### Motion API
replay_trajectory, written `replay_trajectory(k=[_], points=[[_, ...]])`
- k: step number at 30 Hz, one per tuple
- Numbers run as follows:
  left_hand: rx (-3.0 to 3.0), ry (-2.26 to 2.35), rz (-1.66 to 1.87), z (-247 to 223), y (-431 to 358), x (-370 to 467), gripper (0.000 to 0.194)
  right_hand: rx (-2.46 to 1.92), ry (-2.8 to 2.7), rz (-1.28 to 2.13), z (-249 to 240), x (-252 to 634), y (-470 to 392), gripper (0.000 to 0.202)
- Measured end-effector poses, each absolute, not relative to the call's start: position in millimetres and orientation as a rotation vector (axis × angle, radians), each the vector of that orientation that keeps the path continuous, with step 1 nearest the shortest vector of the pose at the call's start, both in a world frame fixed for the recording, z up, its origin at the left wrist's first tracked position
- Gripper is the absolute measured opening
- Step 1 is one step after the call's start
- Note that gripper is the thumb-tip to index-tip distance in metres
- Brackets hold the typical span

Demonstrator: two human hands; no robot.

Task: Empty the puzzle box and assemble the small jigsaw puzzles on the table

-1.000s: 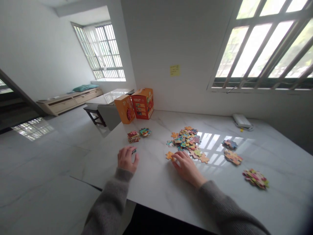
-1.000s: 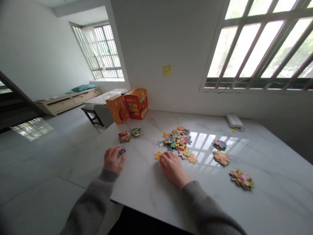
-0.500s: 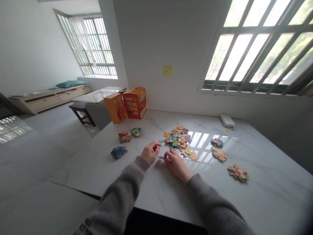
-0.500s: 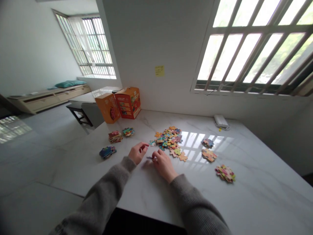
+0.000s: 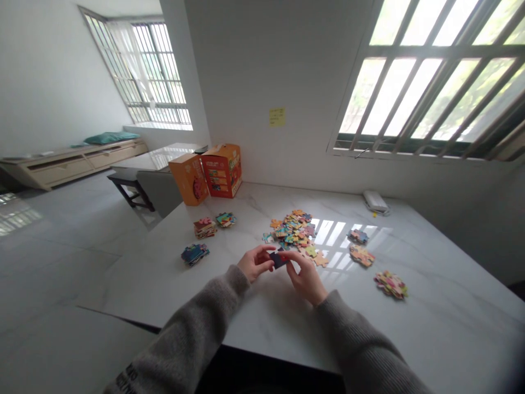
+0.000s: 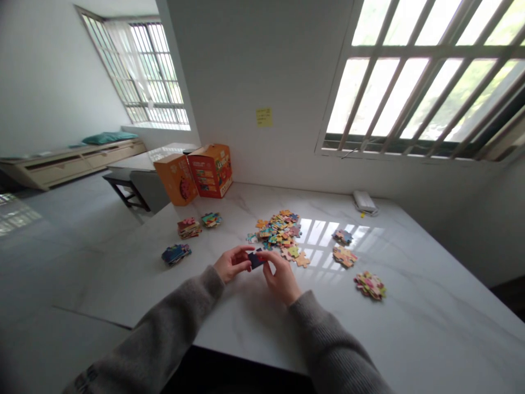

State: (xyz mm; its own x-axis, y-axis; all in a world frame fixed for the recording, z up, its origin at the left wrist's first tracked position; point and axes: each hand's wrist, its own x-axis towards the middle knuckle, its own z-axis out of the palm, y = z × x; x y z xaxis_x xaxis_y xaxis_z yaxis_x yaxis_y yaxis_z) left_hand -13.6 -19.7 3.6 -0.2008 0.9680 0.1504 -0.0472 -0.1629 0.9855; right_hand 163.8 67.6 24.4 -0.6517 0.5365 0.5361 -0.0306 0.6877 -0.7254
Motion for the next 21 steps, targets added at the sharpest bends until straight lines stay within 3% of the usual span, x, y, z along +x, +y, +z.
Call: replay_trajectory(k=[6,11,17,21], points=[[1.135,1.231,1.612,4.5,-17.1,-17.0,0.049,-0.368,-2.146,1.087,24.2,171.7,68.3,0.040],[1.212,1.324,1.546,3.0,-17.3,-16.6,0.046,-0.514,-2.105,1.301,16.2,164.9,70.9,0.023],[1.145,1.340,1.695,7.5,-16.5,-17.2,0.047,-0.607,-1.849,1.821,14.2,157.6,63.2,0.039],[1.178,1.304,1.667,10.3,-18.5,-15.5,0.046,-0.611,-1.634,1.947,15.1,155.5,63.3,0.042]])
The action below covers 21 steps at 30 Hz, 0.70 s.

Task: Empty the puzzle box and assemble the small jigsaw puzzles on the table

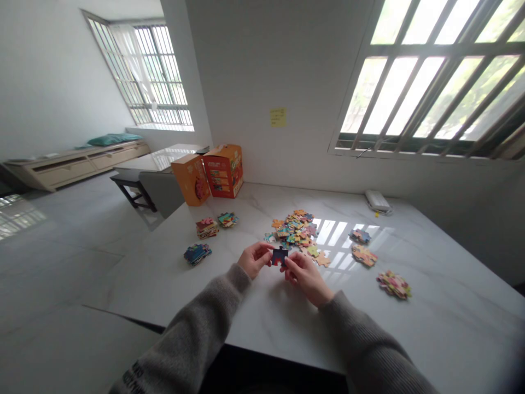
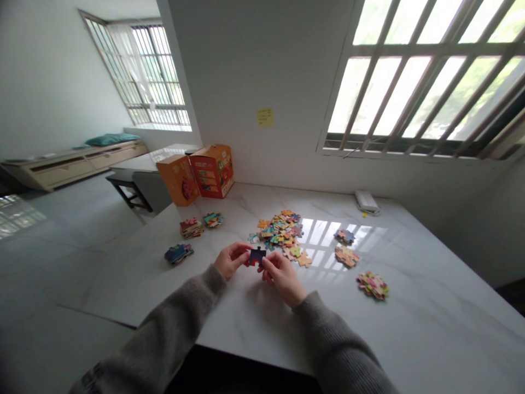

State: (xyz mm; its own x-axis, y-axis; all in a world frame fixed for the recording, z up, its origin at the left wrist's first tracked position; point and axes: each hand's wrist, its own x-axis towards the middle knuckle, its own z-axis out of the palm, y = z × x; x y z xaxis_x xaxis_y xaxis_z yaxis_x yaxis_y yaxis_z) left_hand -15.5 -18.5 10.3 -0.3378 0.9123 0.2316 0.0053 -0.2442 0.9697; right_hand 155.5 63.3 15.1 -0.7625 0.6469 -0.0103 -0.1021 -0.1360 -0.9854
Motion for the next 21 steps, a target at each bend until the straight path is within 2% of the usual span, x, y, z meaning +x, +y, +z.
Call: replay_trajectory(k=[11,21], points=[[1.593,1.426,1.499,9.3,-25.0,-16.1,0.063,-0.591,-1.536,1.942,11.2,154.7,68.1,0.042],[1.929,1.753,1.367,0.9,-23.6,-26.9,0.049,-0.648,-1.749,1.805,12.4,155.4,68.3,0.041]])
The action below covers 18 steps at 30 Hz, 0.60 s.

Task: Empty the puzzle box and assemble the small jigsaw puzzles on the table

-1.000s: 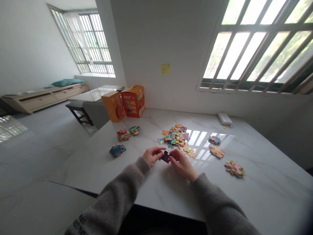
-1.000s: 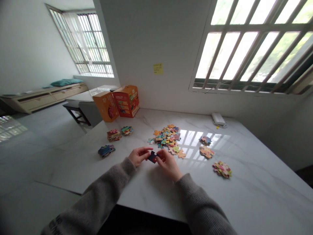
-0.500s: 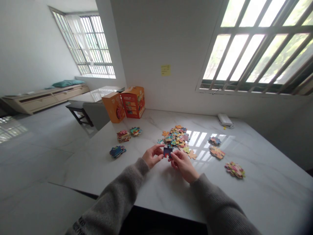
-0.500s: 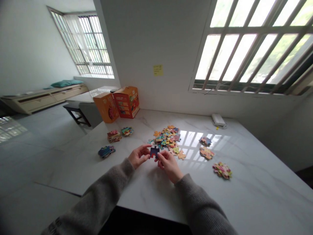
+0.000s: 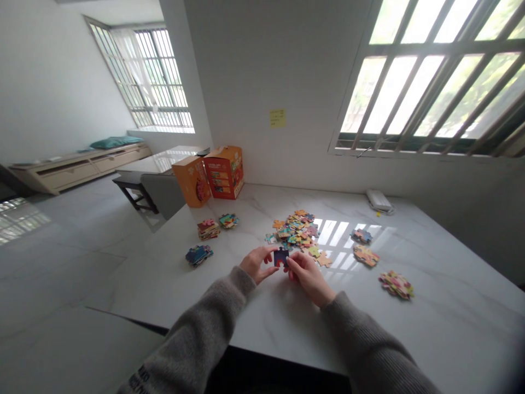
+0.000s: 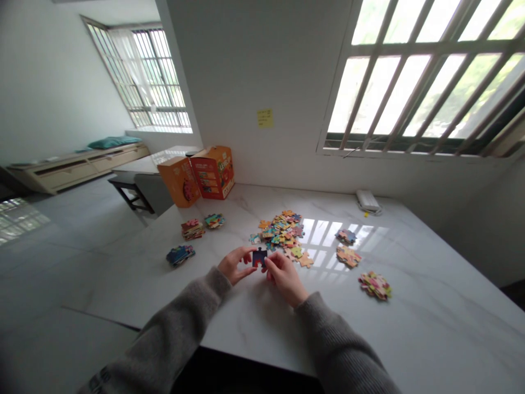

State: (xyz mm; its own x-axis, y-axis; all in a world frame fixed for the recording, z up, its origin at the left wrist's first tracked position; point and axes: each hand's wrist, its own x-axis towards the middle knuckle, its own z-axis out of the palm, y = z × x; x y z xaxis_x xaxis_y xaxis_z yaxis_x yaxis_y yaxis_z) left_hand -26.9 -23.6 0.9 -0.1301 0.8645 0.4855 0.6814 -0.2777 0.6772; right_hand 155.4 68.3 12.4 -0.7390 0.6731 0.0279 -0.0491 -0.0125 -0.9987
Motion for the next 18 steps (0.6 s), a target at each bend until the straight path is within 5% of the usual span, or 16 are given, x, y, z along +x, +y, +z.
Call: replay_trajectory(k=[11,18], points=[[1.911,2.249,1.298,8.2,-31.0,-34.1,0.042,-0.620,-1.888,1.635,13.9,158.5,66.6,0.025],[1.472,3.023,1.284,1.7,-110.9,-91.8,0.042,-0.613,-1.917,1.621,18.4,160.0,63.7,0.025]])
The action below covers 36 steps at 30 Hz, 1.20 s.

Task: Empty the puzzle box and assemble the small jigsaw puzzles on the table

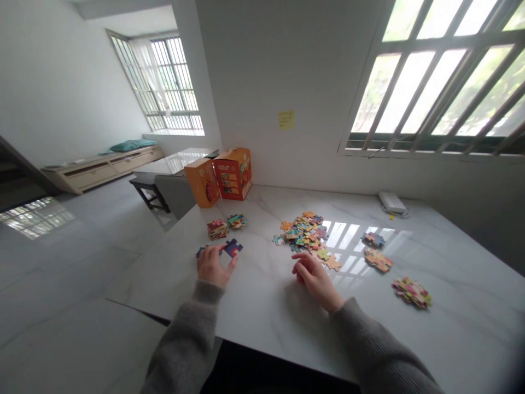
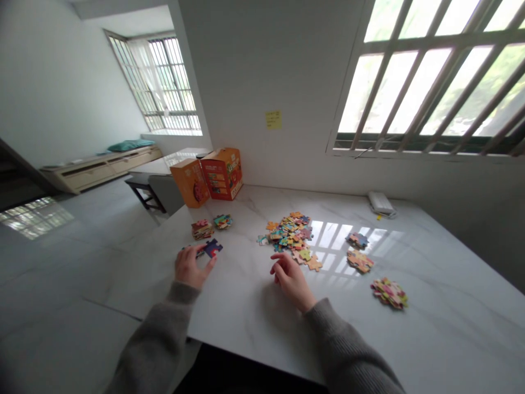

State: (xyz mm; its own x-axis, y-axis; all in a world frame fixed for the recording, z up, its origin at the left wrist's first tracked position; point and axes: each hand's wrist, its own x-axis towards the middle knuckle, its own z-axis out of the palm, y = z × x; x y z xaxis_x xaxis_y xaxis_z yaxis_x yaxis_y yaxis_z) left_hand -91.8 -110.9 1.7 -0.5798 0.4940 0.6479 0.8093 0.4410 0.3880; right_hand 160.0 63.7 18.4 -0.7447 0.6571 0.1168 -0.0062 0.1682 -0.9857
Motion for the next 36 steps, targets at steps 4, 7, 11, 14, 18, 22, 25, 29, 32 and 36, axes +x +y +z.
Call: replay_trajectory(k=[4,7,11,14,18,22,25,29,32,36], points=[[-0.761,-2.352,-0.836,-3.9,-155.5,-132.7,0.046,-0.581,-1.957,1.622,15.7,159.3,60.3,0.024],[-0.711,-2.383,-0.888,-7.9,-166.1,-149.4,0.044,-0.568,-1.971,1.616,14.0,158.6,60.1,0.023],[-0.695,-2.441,-0.928,-13.1,-163.6,-153.0,0.044,-0.593,-1.963,1.549,16.2,160.1,66.1,0.023],[-0.681,-2.493,-0.854,-14.5,-162.0,-149.4,0.044,-0.616,-1.995,1.390,15.1,162.5,76.2,0.023],[-0.718,-2.434,-0.807,-9.9,-161.7,-143.6,0.047,-0.621,-2.146,0.887,6.4,159.5,89.8,0.021],[-1.030,-2.220,-0.940,-3.2,-150.8,-121.8,0.031,-0.463,-2.395,0.351,3.3,139.1,93.0,0.027],[-1.364,-2.095,-1.038,-2.3,-133.9,-89.8,0.019,-0.382,-2.550,0.134,7.7,115.5,92.1,0.034],[-1.730,-2.078,-1.063,-3.6,-113.7,-53.1,0.015,-0.474,-2.607,-0.039,11.4,93.7,89.1,0.033],[-1.863,-2.077,-1.078,-0.9,-103.7,-42.4,0.014,-0.480,-2.639,-0.063,10.7,94.3,82.1,0.025],[-2.001,-2.068,-1.135,12.2,-83.0,-41.5,0.014,-0.431,-2.668,-0.020,9.5,101.4,76.6,0.023]])
